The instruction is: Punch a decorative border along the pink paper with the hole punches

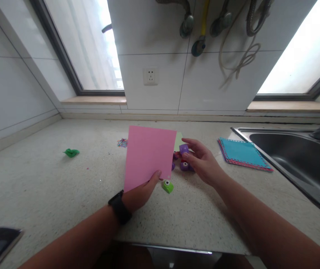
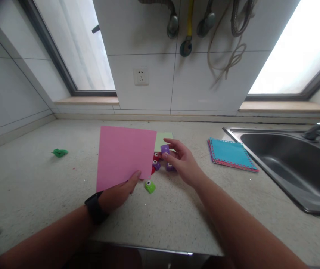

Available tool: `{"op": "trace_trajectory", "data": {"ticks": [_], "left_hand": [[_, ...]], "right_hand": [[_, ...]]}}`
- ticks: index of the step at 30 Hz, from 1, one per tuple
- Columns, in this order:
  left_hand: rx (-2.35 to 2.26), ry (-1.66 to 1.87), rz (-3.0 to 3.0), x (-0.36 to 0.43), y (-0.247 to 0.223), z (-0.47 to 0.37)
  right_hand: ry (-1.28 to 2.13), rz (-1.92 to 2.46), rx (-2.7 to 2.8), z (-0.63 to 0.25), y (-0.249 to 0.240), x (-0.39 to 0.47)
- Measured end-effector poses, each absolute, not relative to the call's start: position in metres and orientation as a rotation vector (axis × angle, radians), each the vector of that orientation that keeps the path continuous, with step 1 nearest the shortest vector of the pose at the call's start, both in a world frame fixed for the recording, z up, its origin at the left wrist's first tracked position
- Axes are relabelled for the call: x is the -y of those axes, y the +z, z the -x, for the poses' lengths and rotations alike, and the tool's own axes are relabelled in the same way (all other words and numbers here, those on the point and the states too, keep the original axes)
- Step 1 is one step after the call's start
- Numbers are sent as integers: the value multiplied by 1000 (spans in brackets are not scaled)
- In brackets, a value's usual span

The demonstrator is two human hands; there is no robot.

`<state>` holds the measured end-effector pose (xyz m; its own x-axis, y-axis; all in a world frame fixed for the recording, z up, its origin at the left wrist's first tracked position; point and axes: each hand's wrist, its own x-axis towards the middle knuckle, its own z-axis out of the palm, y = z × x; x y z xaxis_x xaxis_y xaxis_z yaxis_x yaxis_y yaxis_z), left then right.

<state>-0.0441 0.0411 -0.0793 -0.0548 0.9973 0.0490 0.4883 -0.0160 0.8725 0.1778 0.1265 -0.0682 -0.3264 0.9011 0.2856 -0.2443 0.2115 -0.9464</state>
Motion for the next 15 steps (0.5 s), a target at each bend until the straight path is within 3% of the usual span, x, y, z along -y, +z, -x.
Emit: {"op": "trace_trajectory", "data": {"ticks": [5, 15], "left_hand": [[-1495, 1201, -1636, -43, -93, 42], [-1434, 1102, -1709, -41, -92, 45]], "right_hand": [[1285, 722, 1497, -185, -71, -134], [1298, 710, 1401, -187, -77, -139]]}}
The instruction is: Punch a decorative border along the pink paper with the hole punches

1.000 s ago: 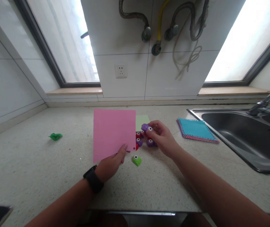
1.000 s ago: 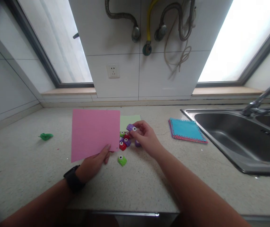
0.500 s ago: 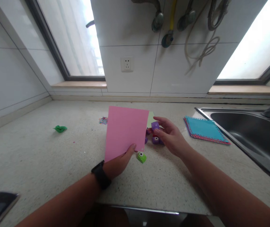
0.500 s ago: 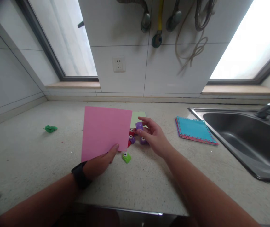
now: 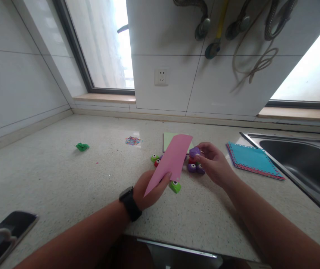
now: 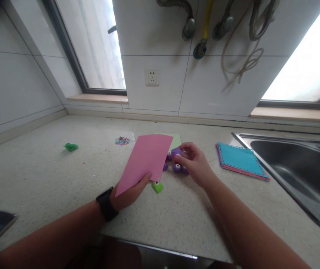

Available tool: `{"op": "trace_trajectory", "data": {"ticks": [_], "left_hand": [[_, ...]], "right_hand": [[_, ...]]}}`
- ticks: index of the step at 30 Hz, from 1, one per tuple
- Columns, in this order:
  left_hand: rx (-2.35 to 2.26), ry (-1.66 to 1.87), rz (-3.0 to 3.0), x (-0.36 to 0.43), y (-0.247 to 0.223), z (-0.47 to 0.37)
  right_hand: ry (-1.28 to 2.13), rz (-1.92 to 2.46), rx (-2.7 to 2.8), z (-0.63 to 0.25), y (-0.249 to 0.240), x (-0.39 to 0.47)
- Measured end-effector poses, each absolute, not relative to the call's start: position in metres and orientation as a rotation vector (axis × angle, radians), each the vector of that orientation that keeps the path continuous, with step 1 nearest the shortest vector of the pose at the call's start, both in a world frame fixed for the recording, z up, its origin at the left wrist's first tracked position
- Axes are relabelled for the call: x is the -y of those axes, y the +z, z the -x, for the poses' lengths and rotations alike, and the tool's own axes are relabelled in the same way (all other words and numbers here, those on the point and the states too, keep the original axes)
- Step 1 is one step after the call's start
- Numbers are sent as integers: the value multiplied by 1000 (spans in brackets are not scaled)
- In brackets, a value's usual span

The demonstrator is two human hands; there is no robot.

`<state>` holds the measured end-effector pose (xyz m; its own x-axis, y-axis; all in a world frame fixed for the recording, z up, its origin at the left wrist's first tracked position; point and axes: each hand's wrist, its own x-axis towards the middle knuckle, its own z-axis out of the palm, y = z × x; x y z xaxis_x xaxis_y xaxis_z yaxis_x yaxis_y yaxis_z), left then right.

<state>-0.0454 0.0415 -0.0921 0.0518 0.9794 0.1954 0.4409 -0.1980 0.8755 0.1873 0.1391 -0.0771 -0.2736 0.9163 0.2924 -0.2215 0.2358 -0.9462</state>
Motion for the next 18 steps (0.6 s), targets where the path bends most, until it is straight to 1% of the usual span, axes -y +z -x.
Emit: {"op": "trace_trajectory", "data": {"ticks": [4, 6, 10, 18], "left_hand": [[-1464, 1184, -1612, -44, -93, 43], [-1508, 1166, -1581, -43, -93, 42], [-1607, 1057, -1521, -40, -88, 42], [-1692, 1073, -1520, -37, -82, 40]], "right_hand": [[1390, 706, 1334, -182, -69, -132], [1417, 697, 1332, -180, -66, -129], [1372, 677, 1358, -179, -67, -127], [1257, 629, 1468, -173, -65, -115]]}}
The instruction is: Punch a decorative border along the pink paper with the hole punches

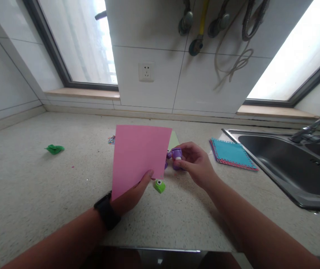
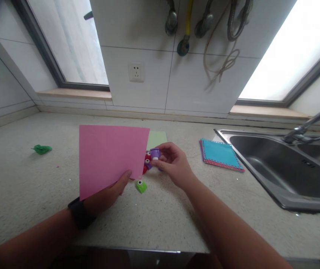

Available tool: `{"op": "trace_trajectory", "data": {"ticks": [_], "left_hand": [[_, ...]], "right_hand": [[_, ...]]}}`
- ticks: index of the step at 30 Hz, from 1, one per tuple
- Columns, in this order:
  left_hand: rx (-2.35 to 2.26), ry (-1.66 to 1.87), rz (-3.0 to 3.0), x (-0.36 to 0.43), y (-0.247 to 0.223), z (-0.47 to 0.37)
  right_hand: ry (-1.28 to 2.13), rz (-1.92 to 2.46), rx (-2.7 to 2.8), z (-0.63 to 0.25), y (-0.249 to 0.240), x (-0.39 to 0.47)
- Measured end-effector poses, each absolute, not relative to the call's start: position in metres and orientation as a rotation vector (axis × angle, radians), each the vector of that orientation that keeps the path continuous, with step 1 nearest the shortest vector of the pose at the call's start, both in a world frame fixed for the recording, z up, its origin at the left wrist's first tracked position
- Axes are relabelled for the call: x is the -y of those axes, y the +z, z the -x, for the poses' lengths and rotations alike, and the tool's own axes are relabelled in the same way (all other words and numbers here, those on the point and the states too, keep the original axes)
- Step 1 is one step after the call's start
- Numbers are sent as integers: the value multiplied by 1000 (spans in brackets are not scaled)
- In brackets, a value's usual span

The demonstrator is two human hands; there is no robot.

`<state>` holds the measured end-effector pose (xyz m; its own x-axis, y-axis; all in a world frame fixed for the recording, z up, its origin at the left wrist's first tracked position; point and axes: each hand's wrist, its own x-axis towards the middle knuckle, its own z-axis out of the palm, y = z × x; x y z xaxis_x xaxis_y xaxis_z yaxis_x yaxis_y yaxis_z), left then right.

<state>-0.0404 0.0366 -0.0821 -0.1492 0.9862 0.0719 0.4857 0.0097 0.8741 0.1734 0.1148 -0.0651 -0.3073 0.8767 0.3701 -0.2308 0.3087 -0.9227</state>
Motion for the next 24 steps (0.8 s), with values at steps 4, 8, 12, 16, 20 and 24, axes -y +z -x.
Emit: {"op": "trace_trajectory", "data": {"ticks": [4, 8, 12, 16, 20, 24], "left_hand": [[-1752, 1112, -1584, -36, -83, 42], [-1795, 1044, -1605, -35, -87, 43], [-1781, 1097, -1596, -34, -89, 42], [-1735, 1193, -1648, -34, -87, 43], [-1765, 1216, -1679, -35, -89, 42], [-1716, 1161, -1670, -38, -96, 44]], "right_hand": [[1207, 610, 1538, -171, -57, -105], [1173, 604, 1559, -172, -54, -103], [1177, 577, 1568, -173, -55, -103], [1180, 569, 1577, -173, -56, -103], [1185, 573, 1587, -174, -57, -102], [1210, 586, 1589, -174, -58, -103]]}}
